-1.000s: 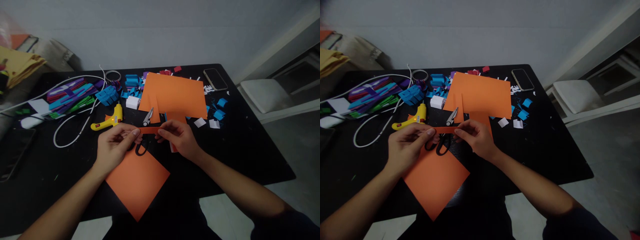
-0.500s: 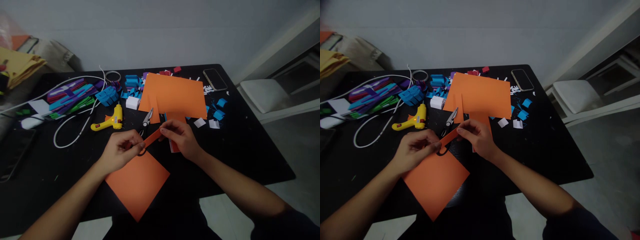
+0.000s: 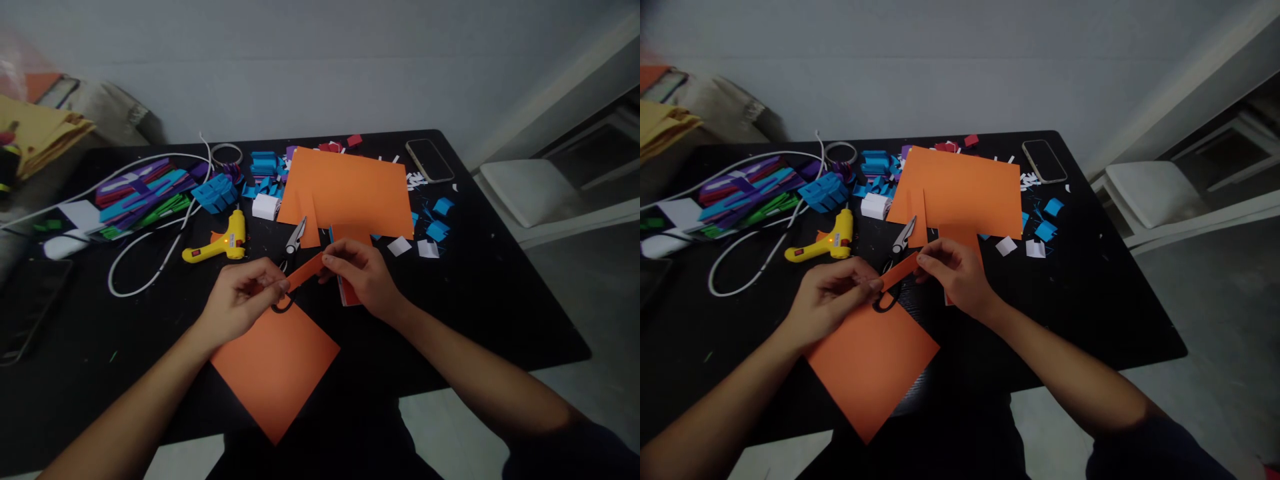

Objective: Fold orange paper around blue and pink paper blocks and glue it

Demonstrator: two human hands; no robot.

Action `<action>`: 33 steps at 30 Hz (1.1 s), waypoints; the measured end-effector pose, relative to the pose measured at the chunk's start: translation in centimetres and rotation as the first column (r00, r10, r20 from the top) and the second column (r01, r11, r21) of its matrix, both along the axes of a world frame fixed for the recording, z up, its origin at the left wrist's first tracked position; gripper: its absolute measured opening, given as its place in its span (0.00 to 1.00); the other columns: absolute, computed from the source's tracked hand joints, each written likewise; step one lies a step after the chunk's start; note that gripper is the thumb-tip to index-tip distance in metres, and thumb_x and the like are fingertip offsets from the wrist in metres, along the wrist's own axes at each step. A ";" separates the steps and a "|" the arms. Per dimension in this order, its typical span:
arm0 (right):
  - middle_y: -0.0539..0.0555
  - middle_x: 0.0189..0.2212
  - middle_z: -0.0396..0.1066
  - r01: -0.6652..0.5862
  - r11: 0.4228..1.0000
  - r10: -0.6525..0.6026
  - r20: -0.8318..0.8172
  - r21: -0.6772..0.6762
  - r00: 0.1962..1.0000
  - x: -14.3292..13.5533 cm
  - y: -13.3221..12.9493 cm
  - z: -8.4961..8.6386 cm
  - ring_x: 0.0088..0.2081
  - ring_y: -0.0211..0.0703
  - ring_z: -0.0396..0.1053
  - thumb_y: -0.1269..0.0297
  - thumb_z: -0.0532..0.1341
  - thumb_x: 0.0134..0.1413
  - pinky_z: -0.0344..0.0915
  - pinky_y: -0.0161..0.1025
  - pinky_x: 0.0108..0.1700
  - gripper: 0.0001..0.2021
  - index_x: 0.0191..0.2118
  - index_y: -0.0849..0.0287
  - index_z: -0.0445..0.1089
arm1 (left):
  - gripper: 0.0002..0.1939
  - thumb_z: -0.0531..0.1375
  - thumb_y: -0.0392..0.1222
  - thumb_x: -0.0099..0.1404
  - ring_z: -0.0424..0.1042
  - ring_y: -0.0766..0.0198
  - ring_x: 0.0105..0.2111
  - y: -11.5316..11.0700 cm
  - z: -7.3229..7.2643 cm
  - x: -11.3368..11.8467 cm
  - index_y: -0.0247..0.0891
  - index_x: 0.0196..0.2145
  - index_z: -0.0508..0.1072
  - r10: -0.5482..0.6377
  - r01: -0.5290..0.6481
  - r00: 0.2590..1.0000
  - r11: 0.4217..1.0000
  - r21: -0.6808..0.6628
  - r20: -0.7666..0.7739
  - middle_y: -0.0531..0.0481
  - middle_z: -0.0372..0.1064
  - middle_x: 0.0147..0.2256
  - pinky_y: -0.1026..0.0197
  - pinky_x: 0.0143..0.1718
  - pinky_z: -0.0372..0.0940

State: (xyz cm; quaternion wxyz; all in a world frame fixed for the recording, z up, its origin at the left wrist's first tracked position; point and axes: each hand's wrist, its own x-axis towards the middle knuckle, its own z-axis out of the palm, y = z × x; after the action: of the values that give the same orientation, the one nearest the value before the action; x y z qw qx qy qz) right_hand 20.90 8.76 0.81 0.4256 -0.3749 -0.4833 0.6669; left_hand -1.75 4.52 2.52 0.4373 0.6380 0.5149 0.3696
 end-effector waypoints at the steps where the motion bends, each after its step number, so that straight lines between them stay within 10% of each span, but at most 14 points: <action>1: 0.49 0.29 0.76 0.008 1.000 -0.008 -0.003 0.007 1.000 0.0 0.0 0.0 0.30 0.38 0.75 0.54 0.74 0.54 0.77 0.40 0.38 0.12 0.34 0.56 0.77 | 0.11 0.64 0.43 0.66 0.69 0.66 0.21 0.0 -0.1 0.0 0.38 0.27 0.76 -0.004 0.004 1.000 1.000 0.003 0.000 0.51 0.73 0.22 0.65 0.23 0.59; 33: 0.49 0.28 0.75 -0.033 0.999 0.032 0.062 0.011 0.998 0.2 0.1 -0.6 0.31 0.40 0.76 0.55 0.73 0.55 0.78 0.40 0.36 0.13 0.33 0.58 0.74 | 0.10 0.63 0.43 0.68 0.66 0.68 0.21 0.2 -0.8 -0.1 0.38 0.30 0.75 0.129 -0.129 0.990 0.992 -0.004 0.054 0.54 0.70 0.21 0.66 0.24 0.60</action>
State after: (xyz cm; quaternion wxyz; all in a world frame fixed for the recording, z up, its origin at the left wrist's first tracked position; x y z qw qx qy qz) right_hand 21.06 8.91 0.26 0.4017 -0.3850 -0.5062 0.6589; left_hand -1.88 4.74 1.74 0.4263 0.5931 0.5430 0.4142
